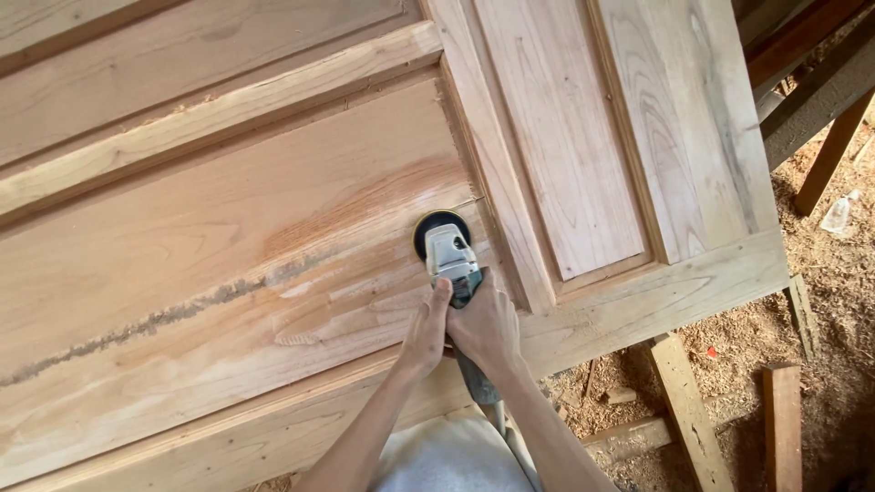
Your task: Sanding a wooden door panel using a power sander
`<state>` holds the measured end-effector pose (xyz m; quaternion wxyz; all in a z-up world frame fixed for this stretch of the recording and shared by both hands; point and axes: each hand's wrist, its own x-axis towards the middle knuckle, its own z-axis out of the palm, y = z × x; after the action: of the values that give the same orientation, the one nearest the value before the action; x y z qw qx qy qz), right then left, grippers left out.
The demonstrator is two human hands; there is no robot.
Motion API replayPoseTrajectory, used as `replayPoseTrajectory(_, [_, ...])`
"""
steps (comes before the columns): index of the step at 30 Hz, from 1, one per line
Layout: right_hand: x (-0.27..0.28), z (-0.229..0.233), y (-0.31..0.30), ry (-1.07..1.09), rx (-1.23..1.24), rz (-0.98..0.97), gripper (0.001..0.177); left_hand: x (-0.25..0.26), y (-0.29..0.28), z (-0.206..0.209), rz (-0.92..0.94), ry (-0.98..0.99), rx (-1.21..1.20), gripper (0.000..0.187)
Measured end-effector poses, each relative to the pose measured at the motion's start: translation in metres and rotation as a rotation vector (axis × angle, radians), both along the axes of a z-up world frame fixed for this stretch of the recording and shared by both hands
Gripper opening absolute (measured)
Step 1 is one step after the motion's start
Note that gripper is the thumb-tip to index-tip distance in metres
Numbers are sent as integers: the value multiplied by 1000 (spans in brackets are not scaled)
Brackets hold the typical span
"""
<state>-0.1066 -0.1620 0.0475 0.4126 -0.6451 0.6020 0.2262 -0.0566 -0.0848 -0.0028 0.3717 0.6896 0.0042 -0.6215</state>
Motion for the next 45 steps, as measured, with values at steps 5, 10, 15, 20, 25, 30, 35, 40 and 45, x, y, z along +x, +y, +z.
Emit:
replayPoseTrajectory(5, [-3,-14,-1,-33,1,-5,69,0,5,-22,23,-8,-7,111])
replayPoseTrajectory(10, [-19,-15,-9,0,-49,-12,73,7,-28,74,-170,-8,-9,123])
replayPoseTrajectory(15, [-24,-3,-1,88,-57,38,77,-22,2,23,-90,49,-69,116])
replayPoseTrajectory(20, [-11,-6,36,57,-7,177,69,-19,48,26,53,-37,-156,96])
replayPoseTrajectory(25, [42,-12,88,15,64,458,69,-25,125,-63,518,29,-112,90])
replayPoseTrajectory(30, [92,-24,144,-117,127,752,71,18,172,-48,906,82,-64,84])
replayPoseTrajectory(35, [76,-6,118,-109,55,488,69,42,136,33,600,155,-38,104])
replayPoseTrajectory(40, [49,0,80,-49,-83,211,93,19,85,-8,263,55,-78,100])
replayPoseTrajectory(45, [71,10,96,-4,-85,277,99,47,106,17,140,-1,-28,114])
